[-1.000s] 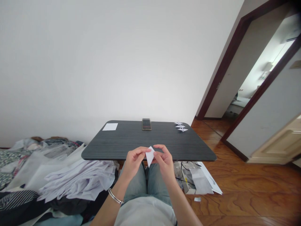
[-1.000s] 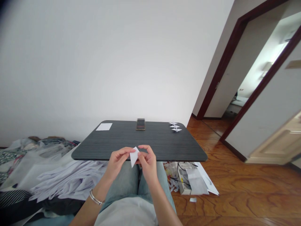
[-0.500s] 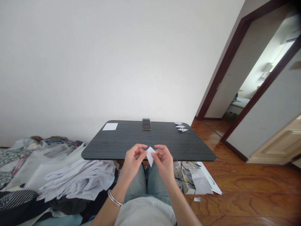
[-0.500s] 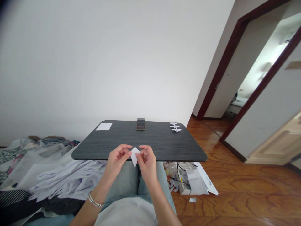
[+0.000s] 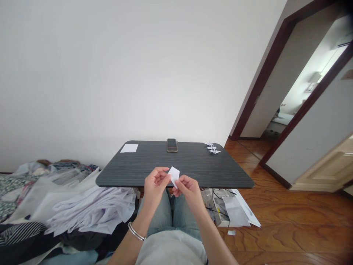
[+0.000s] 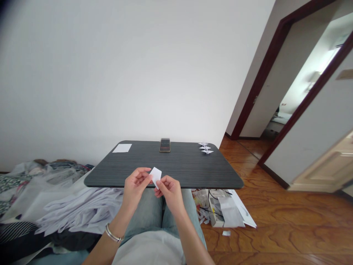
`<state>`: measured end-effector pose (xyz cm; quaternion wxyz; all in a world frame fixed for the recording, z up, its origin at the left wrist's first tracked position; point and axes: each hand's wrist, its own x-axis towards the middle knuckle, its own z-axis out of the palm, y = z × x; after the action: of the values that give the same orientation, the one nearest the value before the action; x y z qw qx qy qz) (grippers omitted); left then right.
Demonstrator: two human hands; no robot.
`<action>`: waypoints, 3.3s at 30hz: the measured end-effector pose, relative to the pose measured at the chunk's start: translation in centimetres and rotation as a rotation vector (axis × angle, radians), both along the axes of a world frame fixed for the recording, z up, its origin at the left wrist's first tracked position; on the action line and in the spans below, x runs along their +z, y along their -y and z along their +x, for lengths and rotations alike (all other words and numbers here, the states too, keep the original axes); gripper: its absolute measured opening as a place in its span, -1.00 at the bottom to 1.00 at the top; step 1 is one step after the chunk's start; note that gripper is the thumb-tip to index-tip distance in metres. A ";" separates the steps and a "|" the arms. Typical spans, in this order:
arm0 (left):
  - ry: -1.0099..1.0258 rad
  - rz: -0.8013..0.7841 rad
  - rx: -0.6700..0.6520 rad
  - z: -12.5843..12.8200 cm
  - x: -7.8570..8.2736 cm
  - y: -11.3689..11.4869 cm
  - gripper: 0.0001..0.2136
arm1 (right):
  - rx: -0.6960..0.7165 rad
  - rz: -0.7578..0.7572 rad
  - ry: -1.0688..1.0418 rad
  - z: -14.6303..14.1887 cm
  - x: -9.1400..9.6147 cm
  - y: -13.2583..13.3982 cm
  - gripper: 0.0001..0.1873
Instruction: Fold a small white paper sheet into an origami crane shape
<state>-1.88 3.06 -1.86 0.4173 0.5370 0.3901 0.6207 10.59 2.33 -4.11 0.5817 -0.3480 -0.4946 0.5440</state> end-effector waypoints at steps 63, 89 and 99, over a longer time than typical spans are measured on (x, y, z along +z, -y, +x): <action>0.013 -0.069 -0.169 -0.1 0.0 0.1 -0.78 | 0.042 0.189 -0.039 1.4 0.3 0.0 -0.78; -0.110 -0.006 -0.197 -0.3 -0.7 -0.1 -0.81 | 0.037 0.102 -0.034 1.4 0.5 -0.1 -0.80; -0.235 0.061 -0.212 -1.4 -0.3 -0.4 -0.84 | -0.082 0.117 0.015 1.8 -0.3 -0.7 -0.85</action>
<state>-3.24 3.47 -2.18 0.4156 0.6566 0.3584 0.5174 12.40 3.01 -4.39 0.6190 -0.3377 -0.5151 0.4873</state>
